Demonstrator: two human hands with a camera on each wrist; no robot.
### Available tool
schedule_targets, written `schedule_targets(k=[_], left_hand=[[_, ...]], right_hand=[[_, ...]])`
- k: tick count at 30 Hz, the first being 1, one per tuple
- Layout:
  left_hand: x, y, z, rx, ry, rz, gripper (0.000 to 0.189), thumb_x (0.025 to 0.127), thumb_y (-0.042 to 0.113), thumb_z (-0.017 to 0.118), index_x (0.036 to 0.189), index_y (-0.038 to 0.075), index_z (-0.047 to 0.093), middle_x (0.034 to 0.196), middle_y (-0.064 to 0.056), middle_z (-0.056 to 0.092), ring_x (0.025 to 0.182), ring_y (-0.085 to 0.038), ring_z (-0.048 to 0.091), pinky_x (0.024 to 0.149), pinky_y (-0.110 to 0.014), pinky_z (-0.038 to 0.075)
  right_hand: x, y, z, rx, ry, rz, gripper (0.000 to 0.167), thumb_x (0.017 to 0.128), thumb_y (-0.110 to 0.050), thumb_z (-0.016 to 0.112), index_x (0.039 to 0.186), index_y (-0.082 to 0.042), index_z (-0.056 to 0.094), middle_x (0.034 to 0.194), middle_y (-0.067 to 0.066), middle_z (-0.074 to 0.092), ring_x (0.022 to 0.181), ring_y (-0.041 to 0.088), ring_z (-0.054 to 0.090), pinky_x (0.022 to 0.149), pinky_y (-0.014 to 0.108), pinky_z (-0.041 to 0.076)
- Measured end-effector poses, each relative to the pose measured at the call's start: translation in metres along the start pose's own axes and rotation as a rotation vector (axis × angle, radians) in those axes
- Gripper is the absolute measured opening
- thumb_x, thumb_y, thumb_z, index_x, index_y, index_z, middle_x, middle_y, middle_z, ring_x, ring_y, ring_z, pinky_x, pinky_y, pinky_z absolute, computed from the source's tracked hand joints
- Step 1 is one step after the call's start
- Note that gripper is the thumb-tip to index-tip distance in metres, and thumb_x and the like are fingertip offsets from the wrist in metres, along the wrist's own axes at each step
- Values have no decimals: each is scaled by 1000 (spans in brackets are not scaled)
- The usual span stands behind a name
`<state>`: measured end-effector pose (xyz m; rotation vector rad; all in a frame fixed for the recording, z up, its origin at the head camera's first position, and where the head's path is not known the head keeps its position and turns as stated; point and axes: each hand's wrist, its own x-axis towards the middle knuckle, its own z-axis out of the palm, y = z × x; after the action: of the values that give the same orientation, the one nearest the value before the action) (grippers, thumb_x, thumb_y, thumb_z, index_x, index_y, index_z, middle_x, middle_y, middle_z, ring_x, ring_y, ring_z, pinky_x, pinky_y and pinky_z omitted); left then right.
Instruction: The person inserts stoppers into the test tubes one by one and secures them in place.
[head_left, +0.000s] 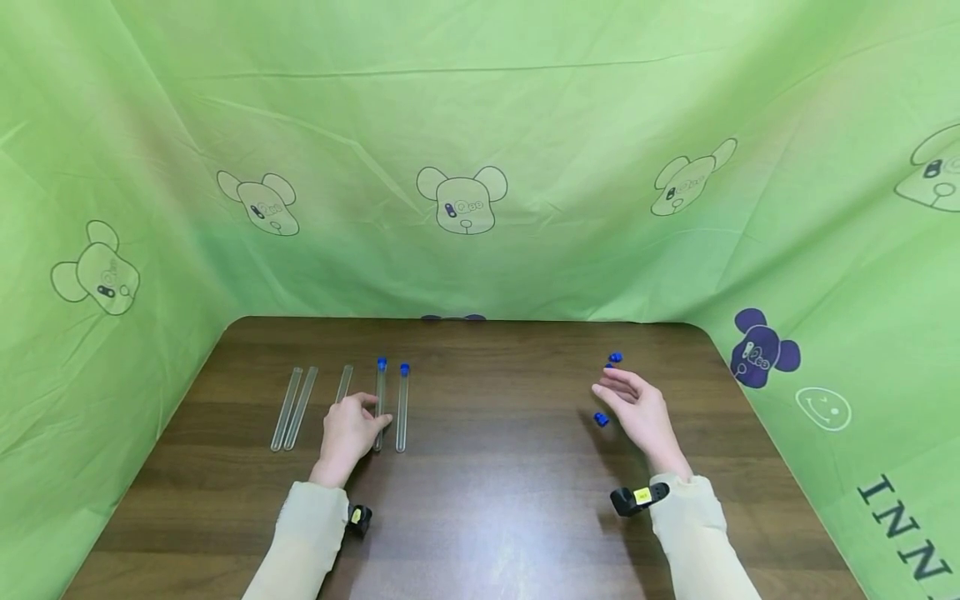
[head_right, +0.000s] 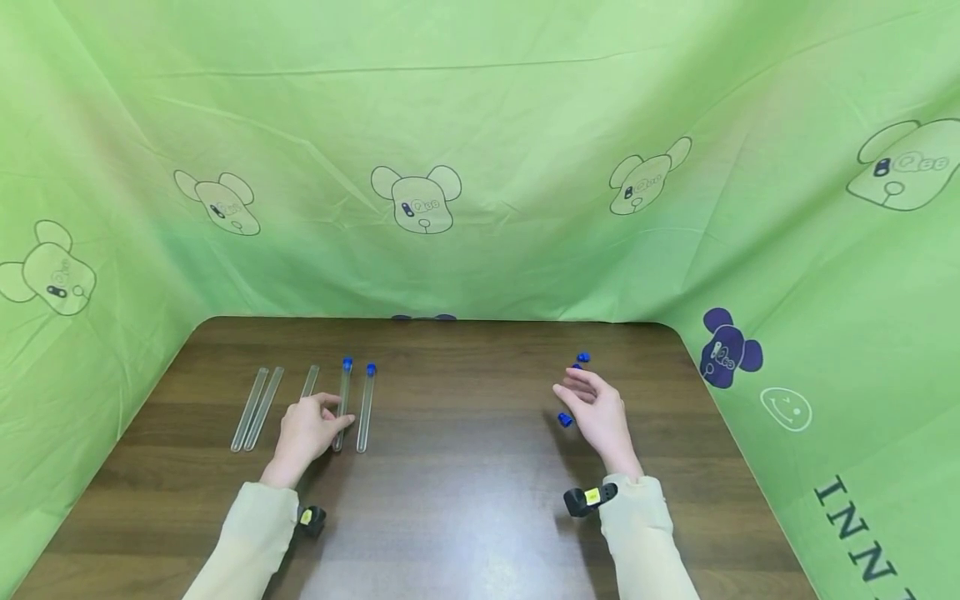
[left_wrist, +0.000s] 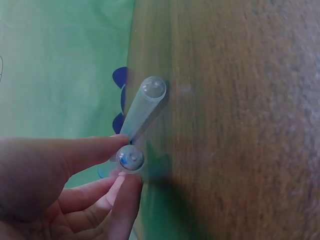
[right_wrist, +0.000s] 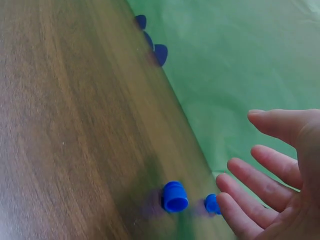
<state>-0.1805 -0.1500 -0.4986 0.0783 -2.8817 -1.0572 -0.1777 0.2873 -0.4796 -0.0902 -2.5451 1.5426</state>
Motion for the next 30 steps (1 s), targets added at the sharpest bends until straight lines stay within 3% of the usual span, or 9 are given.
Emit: schedule_targets(k=[2, 10, 25, 30], left_hand=[[0, 0, 0, 1, 0, -1, 39, 85, 17, 83, 115, -4, 71, 68, 2, 67, 65, -18, 66, 78, -51, 52], [0, 1, 0, 17, 2, -2, 38, 84, 16, 83, 114, -5, 72, 66, 3, 66, 64, -18, 66, 78, -51, 52], [1, -1, -1, 34, -6, -19, 39, 82, 15, 84, 114, -4, 72, 66, 2, 67, 68, -22, 67, 77, -51, 53], [0, -1, -1, 39, -23, -46, 40, 83, 16, 84, 116, -3, 71, 67, 2, 66, 68, -23, 66, 71, -49, 54]], right_hand=[[0, 1, -1, -9, -1, 1, 49, 97, -26, 73, 135, 3, 60, 124, 22, 67, 103, 6, 65, 85, 10, 44], [-2, 7, -6, -64, -22, 26, 52, 97, -28, 73, 137, 3, 58, 125, 22, 67, 114, 35, 65, 82, 11, 44], [-6, 15, -8, -135, -58, 36, 55, 93, -24, 78, 135, 6, 59, 119, 23, 69, 110, 37, 67, 79, 12, 46], [-5, 17, -9, -163, -58, 39, 54, 92, -23, 79, 135, 5, 60, 118, 23, 70, 108, 36, 68, 78, 14, 47]])
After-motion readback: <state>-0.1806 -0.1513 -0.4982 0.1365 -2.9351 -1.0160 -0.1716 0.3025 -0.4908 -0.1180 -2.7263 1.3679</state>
